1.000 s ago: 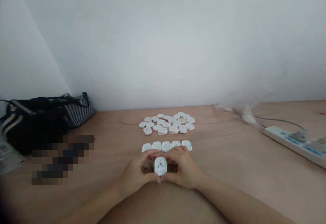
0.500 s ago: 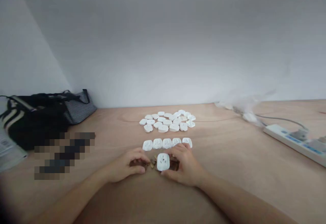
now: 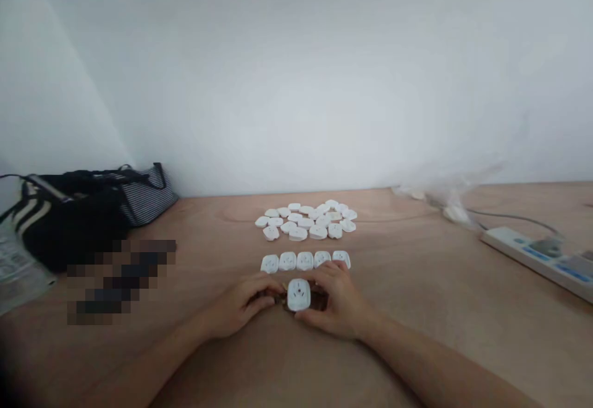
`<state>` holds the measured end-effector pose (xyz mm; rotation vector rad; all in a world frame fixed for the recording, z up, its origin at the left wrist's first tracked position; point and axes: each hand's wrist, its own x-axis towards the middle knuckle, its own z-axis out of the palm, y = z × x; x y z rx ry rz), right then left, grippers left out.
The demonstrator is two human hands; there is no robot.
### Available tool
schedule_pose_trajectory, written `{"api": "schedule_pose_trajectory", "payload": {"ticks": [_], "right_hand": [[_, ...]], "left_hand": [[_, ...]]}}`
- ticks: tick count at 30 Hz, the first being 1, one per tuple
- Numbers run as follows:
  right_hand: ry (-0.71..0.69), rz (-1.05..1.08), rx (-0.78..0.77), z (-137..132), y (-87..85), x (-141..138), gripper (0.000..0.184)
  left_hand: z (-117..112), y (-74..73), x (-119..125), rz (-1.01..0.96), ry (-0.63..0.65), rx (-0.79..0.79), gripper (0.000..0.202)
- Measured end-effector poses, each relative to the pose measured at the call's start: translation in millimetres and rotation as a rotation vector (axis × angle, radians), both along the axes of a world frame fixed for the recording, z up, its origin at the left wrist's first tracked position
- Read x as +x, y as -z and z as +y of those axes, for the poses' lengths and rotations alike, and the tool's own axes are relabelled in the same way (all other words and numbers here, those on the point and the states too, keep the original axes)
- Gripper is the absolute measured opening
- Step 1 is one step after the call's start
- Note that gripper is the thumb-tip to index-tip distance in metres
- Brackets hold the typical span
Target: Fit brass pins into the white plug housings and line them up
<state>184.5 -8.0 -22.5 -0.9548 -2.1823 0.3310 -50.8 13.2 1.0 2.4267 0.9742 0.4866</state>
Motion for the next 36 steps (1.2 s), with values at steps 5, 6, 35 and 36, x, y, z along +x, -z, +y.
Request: {"api": "schedule_pose_trajectory", "payload": {"ticks": [5, 6, 35, 36], "right_hand": [[-0.001, -0.004, 0.020, 0, 1.0, 1, 0.039], [-0.002, -0.001, 0.024, 0, 1.3, 1, 0.040], [-0.012, 0.012, 0.014, -5, -1.2, -2, 0.040], [-0.009, 0.011, 0.013, -5, -1.1, -2, 0.039]], "left_hand": [[-1, 4.8, 0, 0.013, 0.010, 0.108, 0.027], [-1, 5.6, 0, 0.008, -0.003, 0.122, 0.029], [-20, 8.1, 26, -0.461, -0.194, 0.126, 0.007], [-20, 8.6, 26, -0.453, -0.203, 0.128, 0.006]]}}
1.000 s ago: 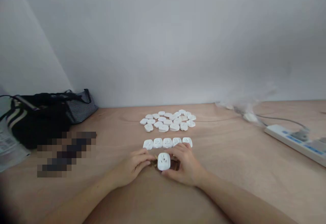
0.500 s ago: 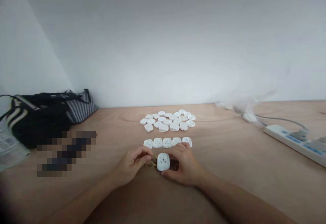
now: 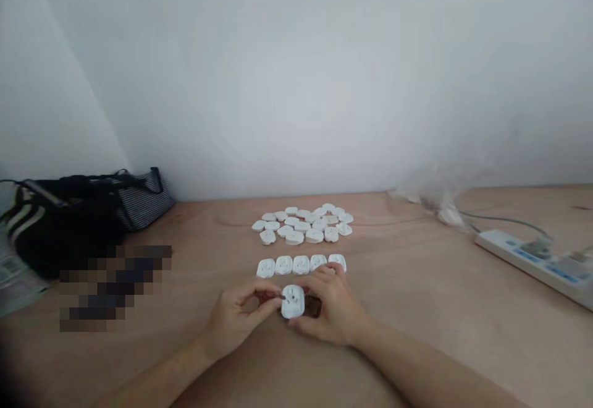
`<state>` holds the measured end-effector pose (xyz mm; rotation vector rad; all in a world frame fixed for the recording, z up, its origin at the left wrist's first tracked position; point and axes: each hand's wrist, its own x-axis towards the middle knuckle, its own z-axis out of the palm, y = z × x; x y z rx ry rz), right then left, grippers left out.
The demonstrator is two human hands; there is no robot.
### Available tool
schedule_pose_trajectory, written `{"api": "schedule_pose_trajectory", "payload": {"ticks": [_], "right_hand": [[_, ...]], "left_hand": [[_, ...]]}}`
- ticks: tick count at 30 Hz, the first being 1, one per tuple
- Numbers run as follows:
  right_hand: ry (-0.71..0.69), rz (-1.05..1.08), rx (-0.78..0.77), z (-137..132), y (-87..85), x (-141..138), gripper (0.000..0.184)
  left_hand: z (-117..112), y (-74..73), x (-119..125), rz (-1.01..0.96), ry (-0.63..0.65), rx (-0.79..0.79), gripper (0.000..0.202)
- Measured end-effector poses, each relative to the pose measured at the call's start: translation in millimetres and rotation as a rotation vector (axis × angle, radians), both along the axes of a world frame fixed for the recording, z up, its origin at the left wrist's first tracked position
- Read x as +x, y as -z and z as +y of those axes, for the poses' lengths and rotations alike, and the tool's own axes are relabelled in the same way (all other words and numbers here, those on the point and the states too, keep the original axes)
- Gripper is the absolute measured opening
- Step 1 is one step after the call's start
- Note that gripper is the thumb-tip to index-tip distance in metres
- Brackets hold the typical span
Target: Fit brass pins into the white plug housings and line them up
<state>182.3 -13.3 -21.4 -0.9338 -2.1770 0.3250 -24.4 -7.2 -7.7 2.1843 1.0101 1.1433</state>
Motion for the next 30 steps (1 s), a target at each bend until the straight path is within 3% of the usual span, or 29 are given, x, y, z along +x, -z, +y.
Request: {"api": "schedule_pose_trajectory", "payload": {"ticks": [11, 16, 20, 22, 26, 30], "right_hand": [[0.037, 0.004, 0.031, -1, -3.0, -2, 0.036], [0.032, 0.013, 0.036, 0, -2.5, -1, 0.035], [0.032, 0.007, 0.033, -1, -0.6, 1, 0.040], [0.038, 0.003, 0.036, -1, 1.0, 1, 0.039], [0.041, -0.001, 0.032, 0, 3.4, 2, 0.037], [0.049, -0.005, 0.034, -1, 2.9, 1, 0.036]], "left_hand": [[0, 2.0, 1, 0.065, 0.121, 0.104, 0.008], [0, 4.7, 2, 0.131, 0.134, 0.237, 0.013], [9, -0.8, -9, 0.119, 0.030, 0.344, 0.022], [15, -5.8, -18, 0.136, -0.047, 0.261, 0.018], [21, -11.5, -34, 0.362, 0.098, -0.064, 0.011], [21, -8.7, -35, 0.433, 0.135, -0.178, 0.012]]}}
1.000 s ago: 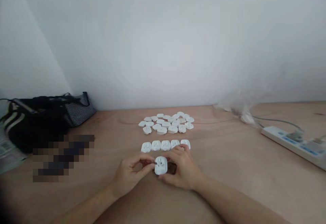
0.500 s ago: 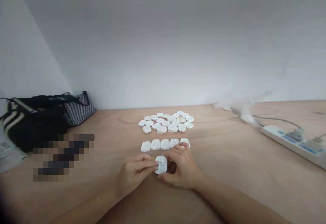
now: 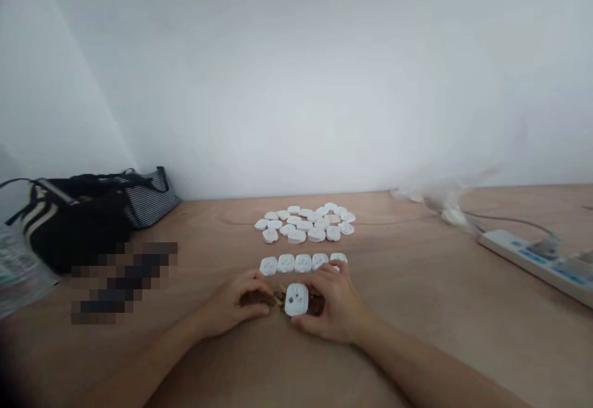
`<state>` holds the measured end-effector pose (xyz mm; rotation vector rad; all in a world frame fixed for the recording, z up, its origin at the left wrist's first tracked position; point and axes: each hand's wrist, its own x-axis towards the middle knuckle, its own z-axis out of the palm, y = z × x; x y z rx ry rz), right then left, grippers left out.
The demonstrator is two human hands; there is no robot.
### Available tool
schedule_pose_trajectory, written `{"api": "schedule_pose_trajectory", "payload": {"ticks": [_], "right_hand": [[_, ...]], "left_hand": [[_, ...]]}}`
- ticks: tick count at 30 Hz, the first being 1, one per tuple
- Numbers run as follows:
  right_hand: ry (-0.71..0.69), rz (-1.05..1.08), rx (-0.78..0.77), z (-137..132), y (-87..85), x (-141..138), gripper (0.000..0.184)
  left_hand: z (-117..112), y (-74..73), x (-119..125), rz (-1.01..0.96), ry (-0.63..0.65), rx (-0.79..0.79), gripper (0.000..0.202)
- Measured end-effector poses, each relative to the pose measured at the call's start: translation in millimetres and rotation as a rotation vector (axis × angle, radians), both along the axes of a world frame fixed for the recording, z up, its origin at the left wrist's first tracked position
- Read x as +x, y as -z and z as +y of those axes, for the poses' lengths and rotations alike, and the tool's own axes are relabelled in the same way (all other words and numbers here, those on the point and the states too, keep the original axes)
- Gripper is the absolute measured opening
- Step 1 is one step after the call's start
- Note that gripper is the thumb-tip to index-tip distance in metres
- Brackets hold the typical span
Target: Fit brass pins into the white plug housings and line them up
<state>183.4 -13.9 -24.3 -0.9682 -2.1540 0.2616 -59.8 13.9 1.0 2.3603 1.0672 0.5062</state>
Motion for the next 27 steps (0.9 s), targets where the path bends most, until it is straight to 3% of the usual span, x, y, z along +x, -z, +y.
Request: {"api": "schedule_pose_trajectory", "payload": {"ticks": [10, 15, 21, 27], "right_hand": [[-0.016, 0.000, -0.008, -0.9, -3.7, 0.2, 0.038], [-0.014, -0.022, 0.004, -1.5, -4.3, 0.0, 0.037], [-0.014, -0.034, 0.014, -0.9, -3.9, 0.3, 0.037], [-0.031, -0.023, -0.003, -1.5, -5.5, 0.2, 0.037]], "left_hand": [[-1.2, -0.1, 7.9, 0.034, -0.105, 0.049, 0.009], [-3.1, -1.0, 9.4, -0.013, -0.067, 0.127, 0.010], [-5.6, -1.1, 11.0, -0.051, 0.068, 0.175, 0.016], [-5.8, -0.8, 11.1, -0.142, 0.052, 0.128, 0.015]]}}
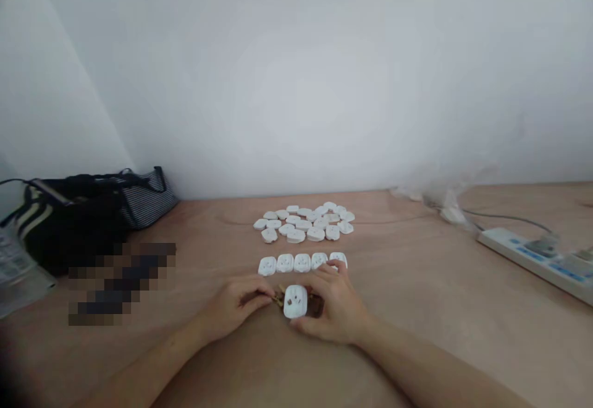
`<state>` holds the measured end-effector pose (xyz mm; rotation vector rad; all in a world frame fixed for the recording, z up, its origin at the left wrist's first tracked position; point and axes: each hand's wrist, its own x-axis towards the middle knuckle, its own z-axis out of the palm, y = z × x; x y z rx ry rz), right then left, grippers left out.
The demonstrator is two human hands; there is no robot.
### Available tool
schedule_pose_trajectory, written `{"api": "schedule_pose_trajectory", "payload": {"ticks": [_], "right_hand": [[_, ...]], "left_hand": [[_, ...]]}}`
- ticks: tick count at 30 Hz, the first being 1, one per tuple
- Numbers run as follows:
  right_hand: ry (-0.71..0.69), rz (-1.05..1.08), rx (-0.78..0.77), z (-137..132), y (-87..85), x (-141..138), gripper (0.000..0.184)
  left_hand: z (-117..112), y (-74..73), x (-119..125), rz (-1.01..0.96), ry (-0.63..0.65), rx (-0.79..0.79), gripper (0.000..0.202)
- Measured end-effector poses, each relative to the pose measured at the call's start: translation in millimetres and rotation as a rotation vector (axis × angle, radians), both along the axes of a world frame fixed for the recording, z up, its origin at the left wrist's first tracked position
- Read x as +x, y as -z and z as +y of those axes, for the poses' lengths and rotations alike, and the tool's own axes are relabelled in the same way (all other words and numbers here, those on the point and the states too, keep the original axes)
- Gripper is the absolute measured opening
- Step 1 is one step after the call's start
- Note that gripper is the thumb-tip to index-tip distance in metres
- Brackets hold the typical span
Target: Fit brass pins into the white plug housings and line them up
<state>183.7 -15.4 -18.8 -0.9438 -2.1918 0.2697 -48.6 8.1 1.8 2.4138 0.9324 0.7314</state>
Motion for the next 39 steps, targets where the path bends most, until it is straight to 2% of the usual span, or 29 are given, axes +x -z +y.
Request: {"api": "schedule_pose_trajectory", "payload": {"ticks": [5, 7, 10, 16, 20, 24, 31, 35, 39], "right_hand": [[-0.006, -0.011, -0.002, -1, -1.8, 0, 0.038], [-0.009, -0.009, 0.006, -1, -1.6, 0, 0.040], [-0.005, -0.015, 0.019, 0, -0.6, 0, 0.040], [-0.001, -0.029, 0.021, -1, -0.9, 0, 0.038], [-0.001, -0.029, 0.017, -2, -1.6, -1, 0.038], [-0.011, -0.022, 0.007, -2, -0.4, -1, 0.039], [-0.017, -0.023, 0.000, -2, -1.4, 0, 0.046], [-0.013, -0.033, 0.002, -2, -1.7, 0, 0.041], [-0.014, -0.022, 0.006, -1, 0.8, 0, 0.039]], "left_hand": [[-4, -2.2, 4, -0.095, -0.072, 0.069, 0.017], [-6, -2.4, 7, -0.120, -0.095, 0.038, 0.017], [-7, 1.1, 9, -0.179, -0.137, -0.125, 0.014], [-3, 12.4, 13, -0.544, -0.132, -0.494, 0.030], [-2, 11.9, 14, -0.612, -0.129, -0.615, 0.033], [-2, 8.5, 14, -0.600, -0.138, -0.620, 0.033], [-1, 12.1, 13, -0.429, -0.161, -0.438, 0.032], [0, 13.7, 12, -0.383, -0.111, -0.438, 0.032], [-1, 12.3, 12, -0.414, -0.114, -0.419, 0.032]]}}
